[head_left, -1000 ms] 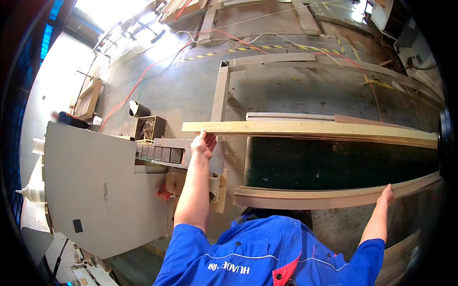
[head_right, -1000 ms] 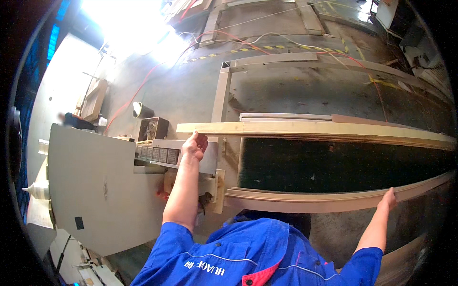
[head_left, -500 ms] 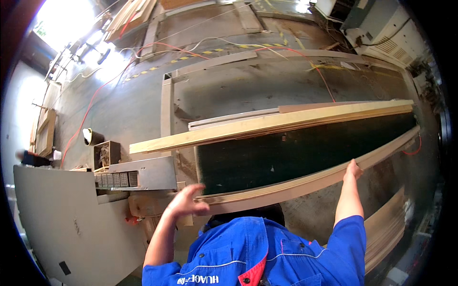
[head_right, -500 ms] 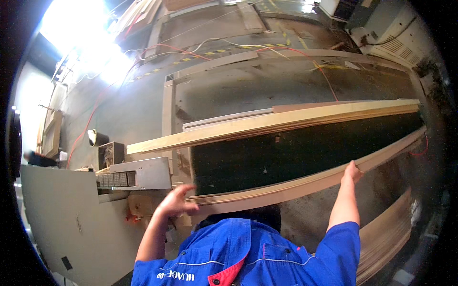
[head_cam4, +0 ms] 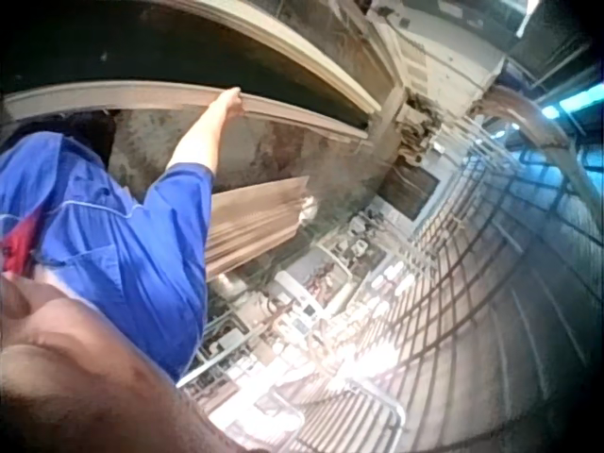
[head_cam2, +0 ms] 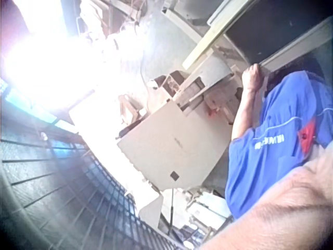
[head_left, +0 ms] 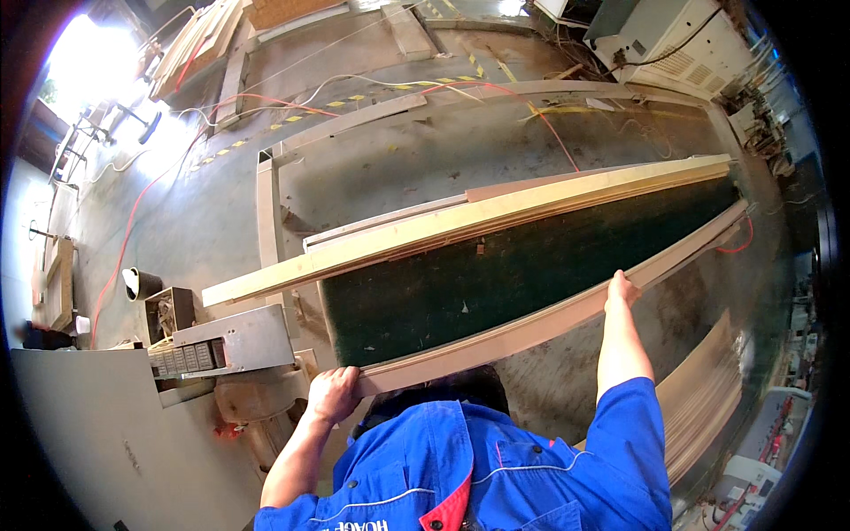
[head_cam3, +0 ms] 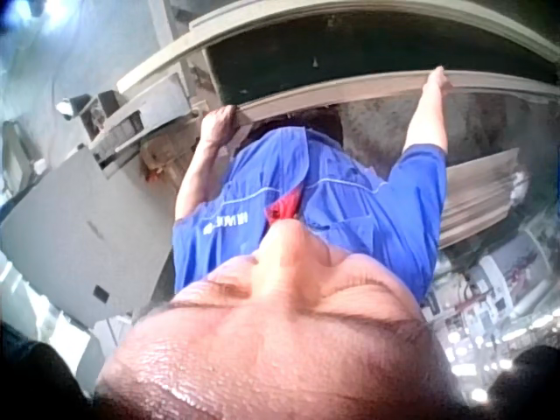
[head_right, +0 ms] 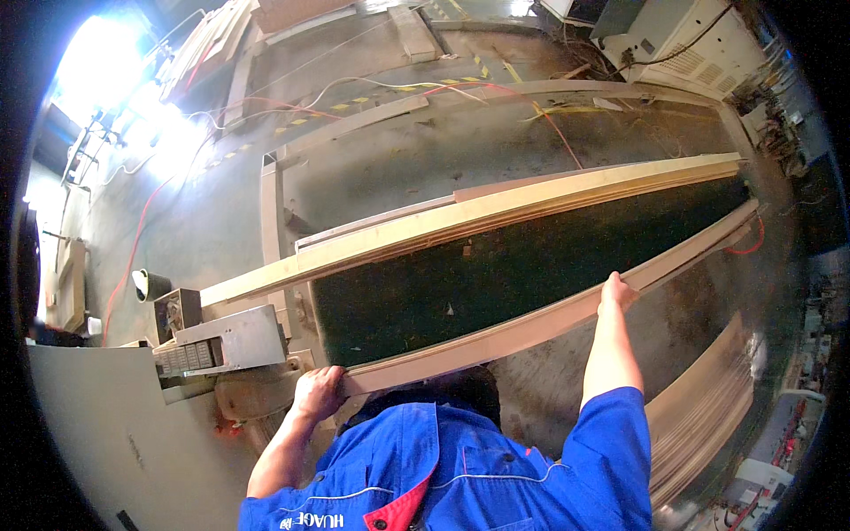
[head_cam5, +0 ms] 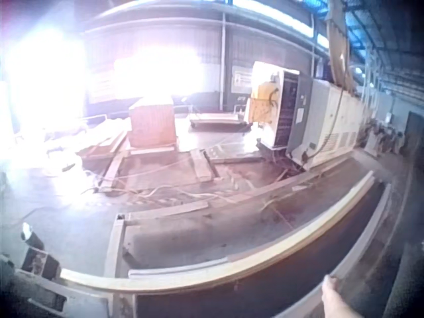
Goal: The person adjusts a woodworking machine using a hex key, then feeds wooden planks through the machine one at a time. They walk to a nearby table to stack processed planks and return to the machine to continue feeding more planks.
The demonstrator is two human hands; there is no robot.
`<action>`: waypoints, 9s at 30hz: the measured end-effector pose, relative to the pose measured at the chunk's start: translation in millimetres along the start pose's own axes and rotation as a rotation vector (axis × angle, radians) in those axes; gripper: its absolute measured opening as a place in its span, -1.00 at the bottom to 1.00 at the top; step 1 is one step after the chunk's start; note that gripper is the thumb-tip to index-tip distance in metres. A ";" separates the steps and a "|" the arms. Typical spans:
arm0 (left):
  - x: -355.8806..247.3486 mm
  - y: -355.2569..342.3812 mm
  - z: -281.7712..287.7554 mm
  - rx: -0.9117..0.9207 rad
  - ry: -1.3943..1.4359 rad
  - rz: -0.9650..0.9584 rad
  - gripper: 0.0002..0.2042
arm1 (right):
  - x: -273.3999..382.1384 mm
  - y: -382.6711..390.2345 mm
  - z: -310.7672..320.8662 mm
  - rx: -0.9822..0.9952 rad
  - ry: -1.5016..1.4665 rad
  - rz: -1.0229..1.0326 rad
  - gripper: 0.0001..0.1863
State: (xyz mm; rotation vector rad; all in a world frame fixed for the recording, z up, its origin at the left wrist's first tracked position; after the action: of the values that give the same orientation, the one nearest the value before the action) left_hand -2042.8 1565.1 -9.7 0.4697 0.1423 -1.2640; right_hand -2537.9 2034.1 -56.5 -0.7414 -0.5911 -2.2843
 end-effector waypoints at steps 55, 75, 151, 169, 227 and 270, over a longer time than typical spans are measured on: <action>3.5 8.9 -8.5 -0.040 -0.078 0.132 -0.77 | -30.7 -85.0 -27.6 0.174 0.149 0.101 -0.14; 3.3 9.4 -6.7 -0.061 -0.071 0.118 -0.77 | -18.0 -67.0 -21.2 0.134 0.256 0.044 -0.22; 1.4 12.1 -4.9 -0.052 -0.052 0.132 -0.71 | -6.8 -19.8 -13.3 0.092 0.082 0.005 -0.17; 232.9 180.3 -44.4 -1.578 1.546 1.064 -0.90 | -35.5 -113.1 -29.3 0.120 0.155 0.113 -0.14; 211.0 88.1 -86.0 -1.257 2.089 1.071 -0.78 | 34.6 527.2 -111.8 1.541 0.407 1.631 -0.38; 244.2 129.4 -56.2 -1.392 1.920 1.129 -0.80 | 37.9 515.7 -118.6 1.428 0.966 1.440 -0.34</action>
State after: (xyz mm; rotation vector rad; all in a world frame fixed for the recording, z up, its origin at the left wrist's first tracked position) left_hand -1837.7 1401.7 -113.4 0.2336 1.8733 0.8738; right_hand -2241.5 1596.3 -12.3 0.5661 -0.6359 -0.3490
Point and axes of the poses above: each hand's wrist, its own y-axis away from the middle knuckle, its own z-axis out of the back of the hand, x = y × z, the point moved 4 cm from there along -y, towards the middle knuckle
